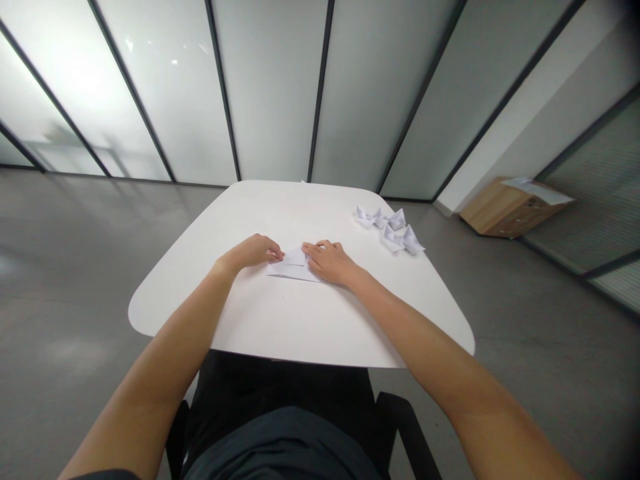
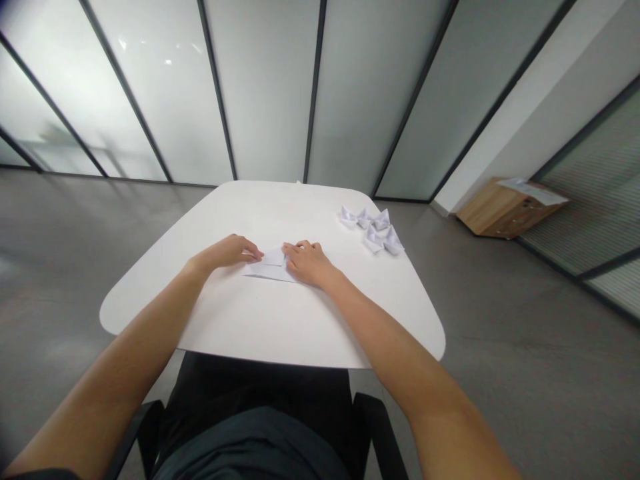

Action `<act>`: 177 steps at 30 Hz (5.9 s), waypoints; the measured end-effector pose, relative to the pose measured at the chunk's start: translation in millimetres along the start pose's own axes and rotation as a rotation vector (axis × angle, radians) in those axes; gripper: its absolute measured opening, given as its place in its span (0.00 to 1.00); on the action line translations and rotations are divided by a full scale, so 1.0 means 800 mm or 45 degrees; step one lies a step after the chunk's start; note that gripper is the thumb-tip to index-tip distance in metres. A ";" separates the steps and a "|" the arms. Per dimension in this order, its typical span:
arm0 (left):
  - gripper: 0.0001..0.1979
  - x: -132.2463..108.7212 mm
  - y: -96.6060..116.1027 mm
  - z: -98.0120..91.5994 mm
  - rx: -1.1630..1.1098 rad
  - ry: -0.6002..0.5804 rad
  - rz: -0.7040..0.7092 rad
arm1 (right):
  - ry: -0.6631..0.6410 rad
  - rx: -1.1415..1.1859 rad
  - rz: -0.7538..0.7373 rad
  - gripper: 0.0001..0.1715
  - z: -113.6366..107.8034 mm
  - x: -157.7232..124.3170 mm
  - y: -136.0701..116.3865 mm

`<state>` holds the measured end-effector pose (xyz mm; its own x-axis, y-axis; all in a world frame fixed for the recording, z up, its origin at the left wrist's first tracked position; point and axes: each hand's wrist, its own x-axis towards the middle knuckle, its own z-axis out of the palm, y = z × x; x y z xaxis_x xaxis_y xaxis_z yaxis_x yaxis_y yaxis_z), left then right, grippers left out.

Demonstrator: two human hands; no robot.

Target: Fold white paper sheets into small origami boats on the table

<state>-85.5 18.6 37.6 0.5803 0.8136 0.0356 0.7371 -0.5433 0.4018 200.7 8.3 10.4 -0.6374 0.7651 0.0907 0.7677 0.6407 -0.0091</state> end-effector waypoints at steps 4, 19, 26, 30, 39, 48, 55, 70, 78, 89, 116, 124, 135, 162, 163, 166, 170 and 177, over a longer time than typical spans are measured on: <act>0.12 0.007 0.014 0.019 0.211 0.181 0.017 | 0.013 -0.005 -0.001 0.30 -0.001 0.001 -0.001; 0.16 0.025 0.038 0.049 0.357 0.188 0.198 | -0.067 0.108 0.050 0.35 0.010 0.005 0.005; 0.19 0.014 0.025 0.023 0.408 -0.035 -0.029 | -0.067 0.113 0.061 0.35 0.013 0.006 0.008; 0.19 -0.004 0.014 -0.002 0.239 -0.139 -0.124 | -0.077 0.121 0.077 0.35 0.014 0.006 0.007; 0.13 -0.013 0.031 -0.012 0.448 0.009 -0.026 | -0.084 0.093 0.072 0.36 0.014 0.007 0.006; 0.14 0.019 0.055 0.041 0.531 0.324 0.157 | -0.060 0.126 -0.009 0.36 0.017 0.005 0.010; 0.22 0.027 0.046 0.056 0.364 0.280 0.126 | 0.069 0.164 0.201 0.46 0.016 0.007 0.023; 0.23 0.022 0.043 0.062 0.487 0.256 0.143 | 0.158 0.134 0.504 0.23 0.017 -0.001 0.070; 0.25 0.029 0.037 0.063 0.448 0.202 0.142 | 0.344 0.435 0.689 0.36 0.012 0.004 0.063; 0.22 0.024 0.047 0.051 0.485 0.255 0.037 | 0.236 0.388 0.617 0.57 0.006 0.002 0.048; 0.25 0.028 0.054 0.059 0.557 0.291 0.015 | -0.023 0.550 0.428 0.53 -0.015 -0.022 0.067; 0.24 0.030 0.054 0.061 0.574 0.314 0.024 | 0.142 0.464 0.590 0.33 -0.009 -0.005 0.044; 0.24 0.037 0.049 0.069 0.583 0.389 -0.009 | 0.036 0.215 0.289 0.16 -0.020 -0.008 0.041; 0.24 0.038 0.043 0.070 0.505 0.357 0.006 | -0.013 0.115 -0.188 0.32 0.020 -0.007 0.058; 0.23 0.038 0.044 0.070 0.508 0.351 0.009 | -0.014 0.118 -0.185 0.31 0.018 -0.008 0.056; 0.22 0.037 0.044 0.071 0.507 0.360 0.021 | -0.021 0.128 -0.161 0.31 0.017 -0.008 0.051; 0.21 0.038 0.043 0.073 0.501 0.390 0.022 | -0.005 0.140 -0.133 0.29 0.019 -0.003 0.051; 0.22 0.037 0.044 0.068 0.495 0.343 0.003 | 0.066 0.197 -0.120 0.25 0.015 -0.003 0.048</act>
<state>-23.7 12.1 3.0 0.5092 0.8093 0.2929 0.8409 -0.5404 0.0311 231.1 32.2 -1.9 -0.6988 0.6995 0.1497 0.6830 0.7147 -0.1511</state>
